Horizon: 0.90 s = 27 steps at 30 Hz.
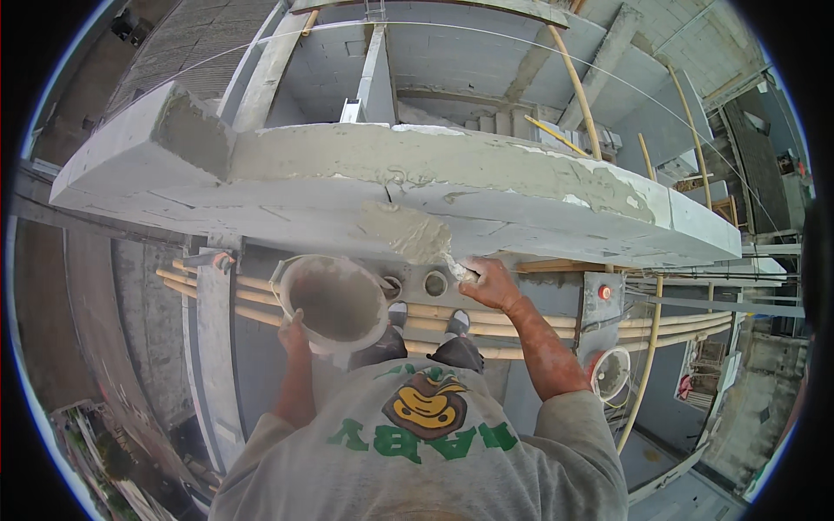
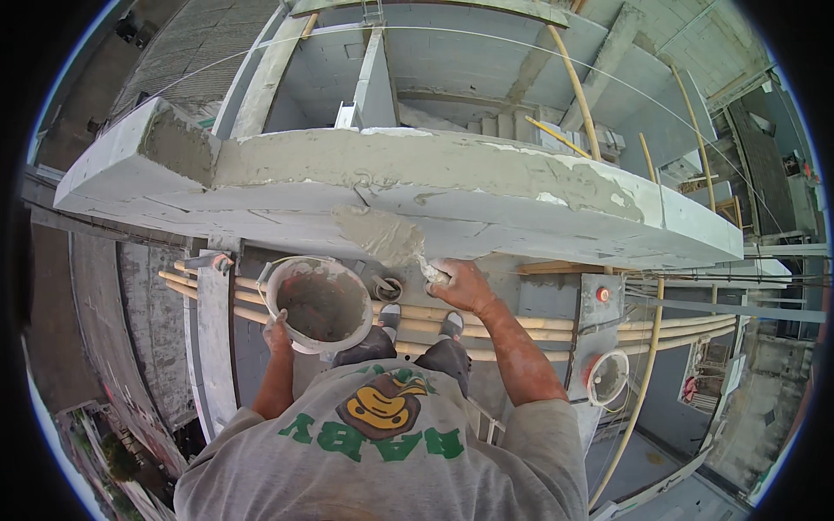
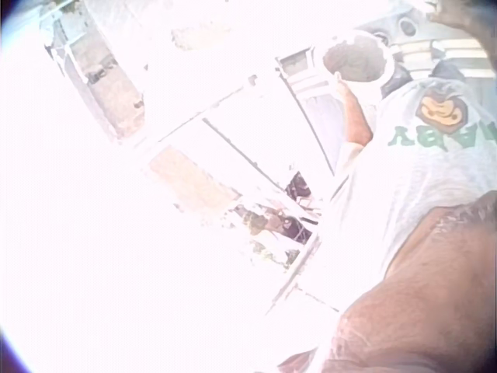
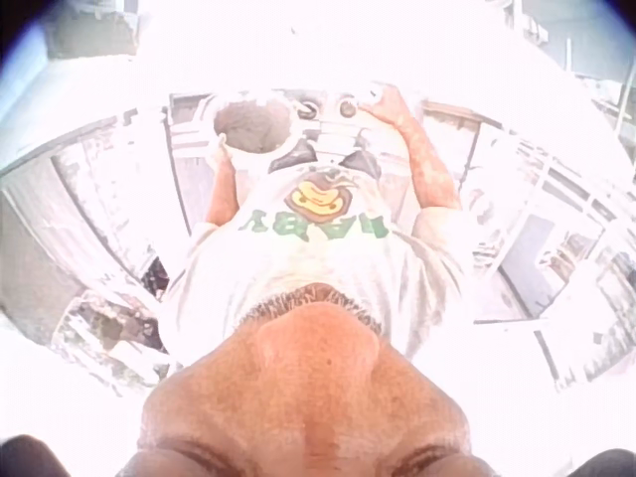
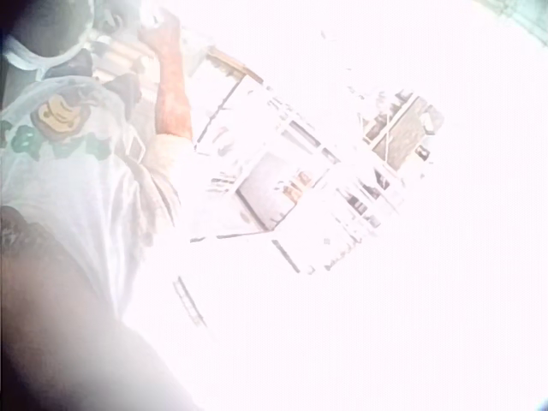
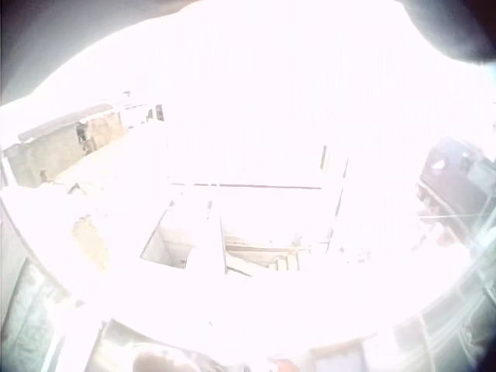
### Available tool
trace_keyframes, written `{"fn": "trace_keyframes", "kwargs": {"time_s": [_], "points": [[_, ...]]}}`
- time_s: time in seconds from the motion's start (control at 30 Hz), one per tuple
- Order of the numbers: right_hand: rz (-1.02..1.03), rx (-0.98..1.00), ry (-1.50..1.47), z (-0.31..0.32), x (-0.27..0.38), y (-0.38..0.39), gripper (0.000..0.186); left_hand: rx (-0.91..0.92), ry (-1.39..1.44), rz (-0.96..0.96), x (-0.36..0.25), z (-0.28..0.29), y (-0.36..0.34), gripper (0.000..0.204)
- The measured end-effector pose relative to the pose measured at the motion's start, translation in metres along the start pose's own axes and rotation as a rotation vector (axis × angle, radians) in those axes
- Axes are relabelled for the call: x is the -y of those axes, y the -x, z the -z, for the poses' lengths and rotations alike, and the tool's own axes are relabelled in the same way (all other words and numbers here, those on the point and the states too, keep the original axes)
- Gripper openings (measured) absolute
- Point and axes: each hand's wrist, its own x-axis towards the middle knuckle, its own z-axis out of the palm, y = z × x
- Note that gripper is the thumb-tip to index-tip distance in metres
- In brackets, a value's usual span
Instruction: The person builds a curved wall by applying mortar from a bucket onto aerated concrete blocks with a trowel, then stacking the blocks to form the wall.
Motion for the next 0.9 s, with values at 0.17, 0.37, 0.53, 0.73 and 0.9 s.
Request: {"fn": "trace_keyframes", "kwargs": {"time_s": [0.17, 0.37, 0.53, 0.73, 0.9], "points": [[-0.155, 0.072, 0.079, 0.067, -0.038, 0.015, 0.049, -0.042, -0.102, -0.021, 0.008, -0.034, 0.031, 0.041], [-0.110, 0.040, 0.178, 0.140, -0.025, 0.040, 0.043, -0.030, -0.029, 0.037, 0.018, -0.064, 0.068, 0.042], [0.000, -0.116, 0.379, 0.172, 0.011, 0.085, 0.043, 0.051, 0.057, 0.044, 0.046, -0.079, 0.065, 0.042], [-0.274, -0.487, 0.757, 0.185, 0.047, 0.111, 0.042, 0.060, 0.038, 0.084, 0.044, -0.095, 0.062, 0.041], [-0.253, -0.546, 0.996, 0.190, 0.049, 0.086, 0.033, 0.062, 0.006, 0.050, 0.057, -0.088, 0.033, 0.040]]}}
